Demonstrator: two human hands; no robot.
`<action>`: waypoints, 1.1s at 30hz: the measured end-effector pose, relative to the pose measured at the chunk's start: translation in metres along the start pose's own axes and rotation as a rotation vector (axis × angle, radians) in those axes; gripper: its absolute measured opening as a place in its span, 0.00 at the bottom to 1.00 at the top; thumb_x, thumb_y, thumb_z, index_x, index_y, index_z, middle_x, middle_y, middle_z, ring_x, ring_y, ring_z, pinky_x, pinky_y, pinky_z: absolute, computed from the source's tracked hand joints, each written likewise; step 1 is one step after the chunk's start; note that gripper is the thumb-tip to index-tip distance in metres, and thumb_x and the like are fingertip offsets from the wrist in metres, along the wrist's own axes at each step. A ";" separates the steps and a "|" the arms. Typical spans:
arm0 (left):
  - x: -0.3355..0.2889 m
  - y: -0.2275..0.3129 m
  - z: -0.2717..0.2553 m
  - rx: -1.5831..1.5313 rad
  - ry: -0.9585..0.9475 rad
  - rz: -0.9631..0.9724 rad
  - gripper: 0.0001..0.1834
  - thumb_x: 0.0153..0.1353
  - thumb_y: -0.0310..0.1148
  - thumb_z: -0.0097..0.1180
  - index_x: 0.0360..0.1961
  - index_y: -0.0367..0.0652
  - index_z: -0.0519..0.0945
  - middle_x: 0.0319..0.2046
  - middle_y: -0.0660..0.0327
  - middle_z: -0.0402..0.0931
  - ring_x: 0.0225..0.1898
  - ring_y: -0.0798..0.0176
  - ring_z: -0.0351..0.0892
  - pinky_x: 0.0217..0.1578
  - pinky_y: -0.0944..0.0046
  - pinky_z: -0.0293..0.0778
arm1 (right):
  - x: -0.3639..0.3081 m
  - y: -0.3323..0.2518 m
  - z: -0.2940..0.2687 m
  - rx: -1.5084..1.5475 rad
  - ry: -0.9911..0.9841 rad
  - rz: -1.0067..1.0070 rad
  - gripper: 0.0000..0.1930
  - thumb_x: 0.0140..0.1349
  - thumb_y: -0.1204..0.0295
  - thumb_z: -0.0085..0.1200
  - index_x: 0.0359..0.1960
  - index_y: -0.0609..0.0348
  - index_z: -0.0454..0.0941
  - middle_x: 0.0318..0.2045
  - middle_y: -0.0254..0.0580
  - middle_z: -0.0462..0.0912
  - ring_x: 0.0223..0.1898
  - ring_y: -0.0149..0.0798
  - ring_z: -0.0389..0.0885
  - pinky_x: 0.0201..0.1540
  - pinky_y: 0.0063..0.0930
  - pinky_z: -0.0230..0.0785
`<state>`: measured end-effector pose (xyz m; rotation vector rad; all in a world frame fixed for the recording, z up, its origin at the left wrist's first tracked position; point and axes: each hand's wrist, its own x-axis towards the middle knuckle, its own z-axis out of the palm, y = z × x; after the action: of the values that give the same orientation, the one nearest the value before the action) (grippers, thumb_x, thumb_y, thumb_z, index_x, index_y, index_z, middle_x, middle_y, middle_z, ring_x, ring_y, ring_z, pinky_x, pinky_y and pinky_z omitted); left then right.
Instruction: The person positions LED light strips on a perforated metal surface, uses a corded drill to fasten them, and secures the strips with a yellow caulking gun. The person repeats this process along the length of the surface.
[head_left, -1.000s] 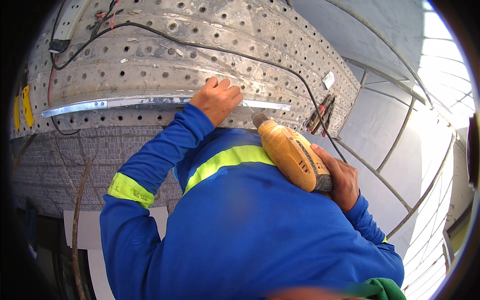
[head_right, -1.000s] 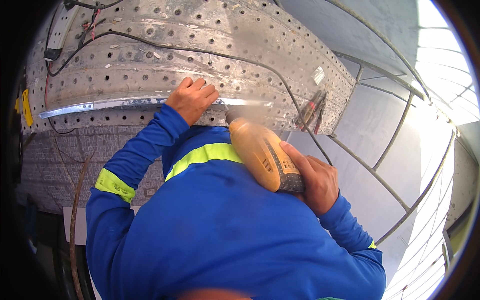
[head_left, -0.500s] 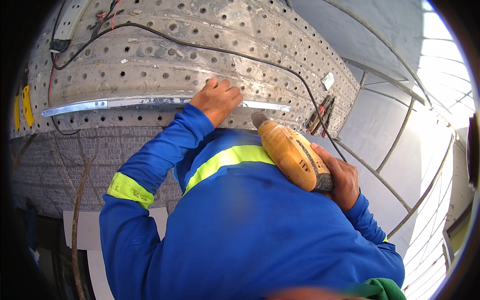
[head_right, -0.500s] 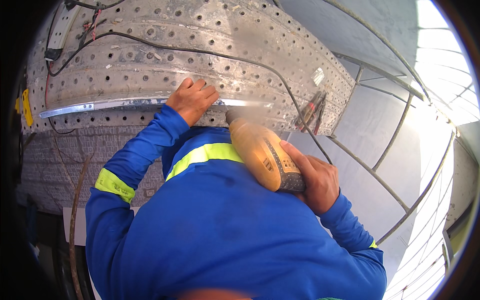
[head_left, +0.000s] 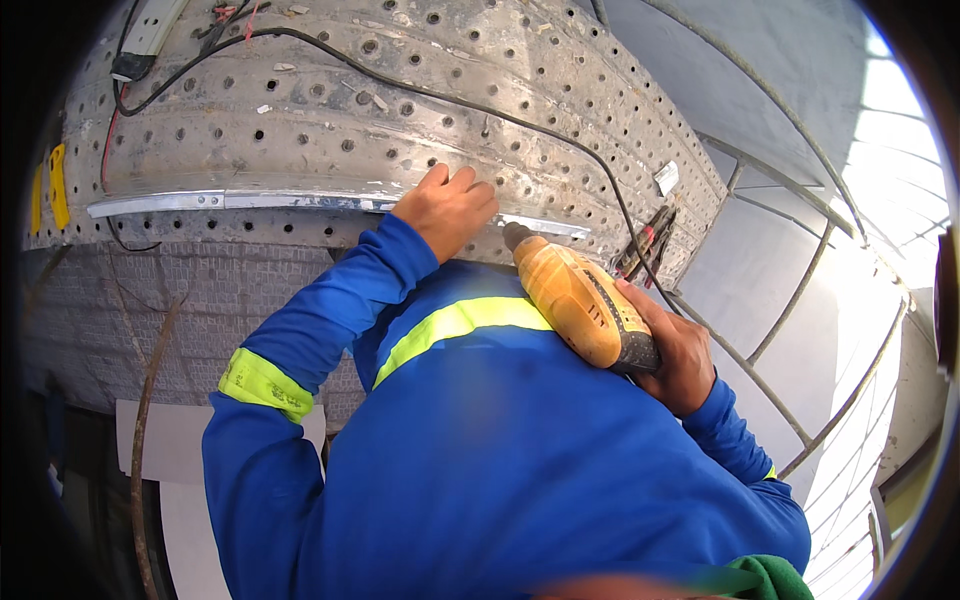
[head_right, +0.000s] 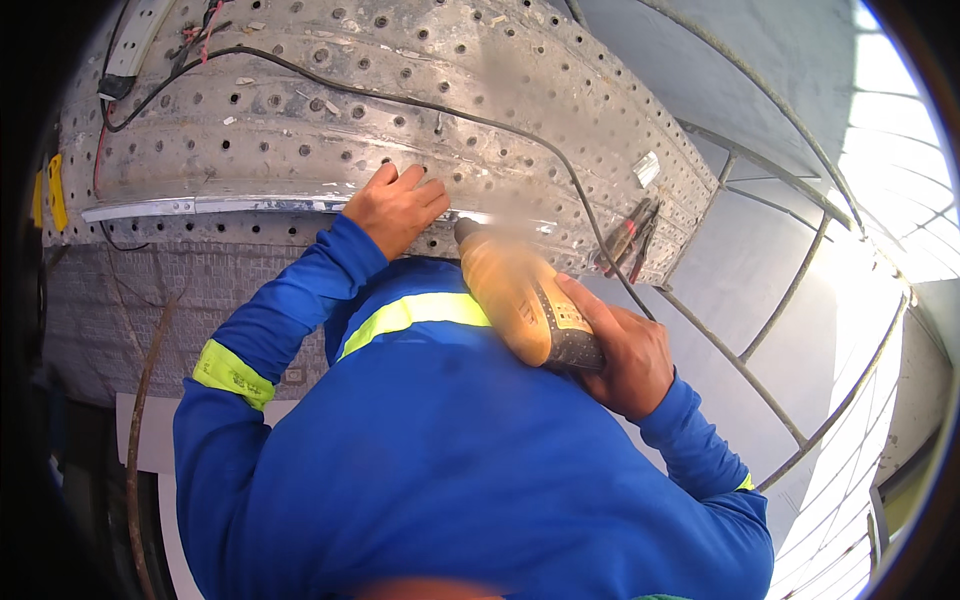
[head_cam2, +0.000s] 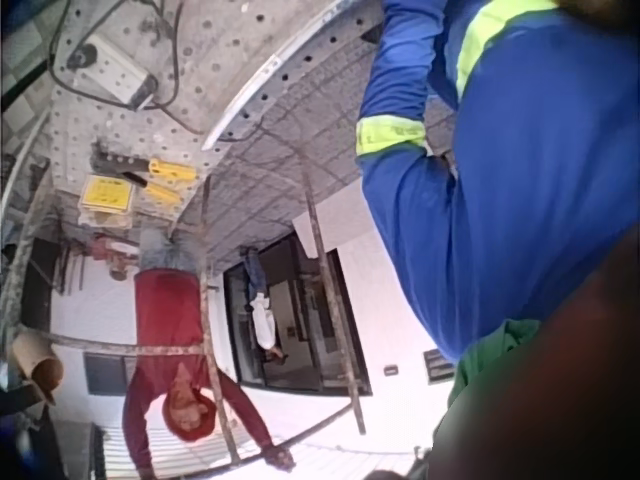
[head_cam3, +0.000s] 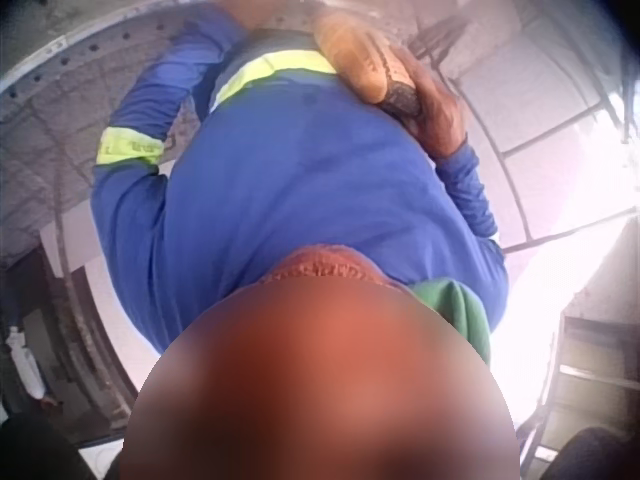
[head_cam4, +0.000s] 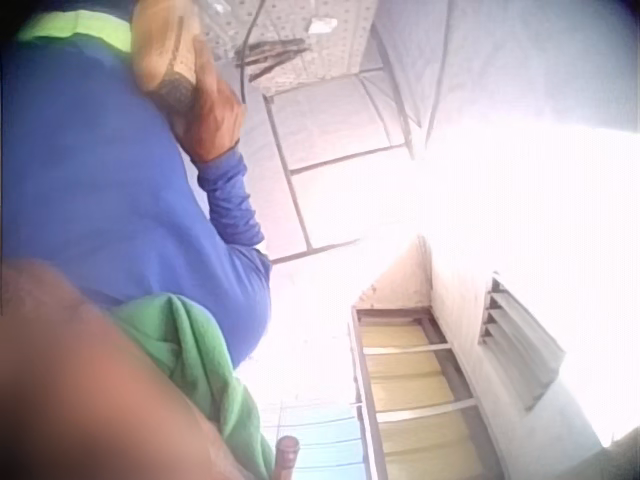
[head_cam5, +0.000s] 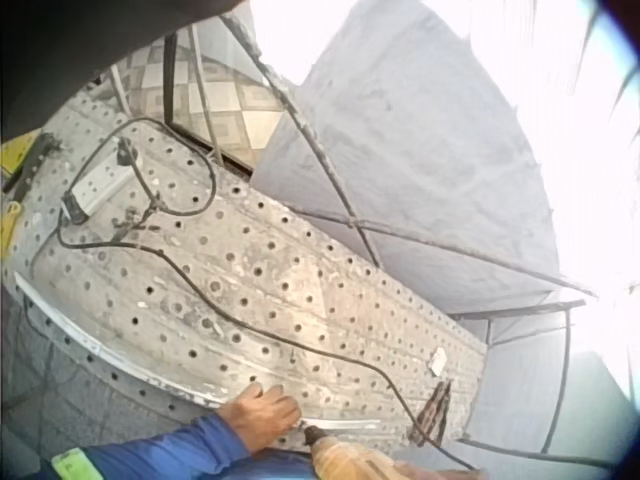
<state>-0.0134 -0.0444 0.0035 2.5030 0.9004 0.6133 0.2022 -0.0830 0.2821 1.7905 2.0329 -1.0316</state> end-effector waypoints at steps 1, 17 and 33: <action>0.001 0.000 0.000 0.000 -0.015 -0.004 0.07 0.57 0.33 0.57 0.37 0.53 0.81 0.36 0.69 0.76 0.44 0.63 0.78 0.44 0.61 0.72 | -0.002 0.000 -0.006 -0.016 -0.070 0.031 0.41 0.52 0.67 0.72 0.71 0.51 0.69 0.40 0.53 0.87 0.39 0.59 0.86 0.40 0.42 0.78; 0.006 -0.003 0.000 0.086 -0.174 0.022 0.10 0.58 0.29 0.57 0.41 0.54 0.81 0.41 0.66 0.78 0.50 0.60 0.78 0.49 0.56 0.74 | -0.018 0.205 0.021 1.669 0.160 -0.021 0.32 0.71 0.52 0.58 0.63 0.69 0.69 0.46 0.54 0.84 0.35 0.41 0.86 0.31 0.25 0.78; 0.033 -0.002 -0.018 0.076 -0.224 -0.267 0.19 0.56 0.36 0.71 0.48 0.50 0.82 0.43 0.57 0.82 0.48 0.47 0.82 0.50 0.48 0.78 | 0.134 0.363 0.134 1.802 0.064 -0.127 0.27 0.76 0.54 0.53 0.62 0.68 0.72 0.46 0.52 0.86 0.41 0.41 0.89 0.32 0.26 0.84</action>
<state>-0.0008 -0.0168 0.0254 2.3973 1.1607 0.2117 0.4786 -0.0665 -0.0199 2.0196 0.8675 -3.4160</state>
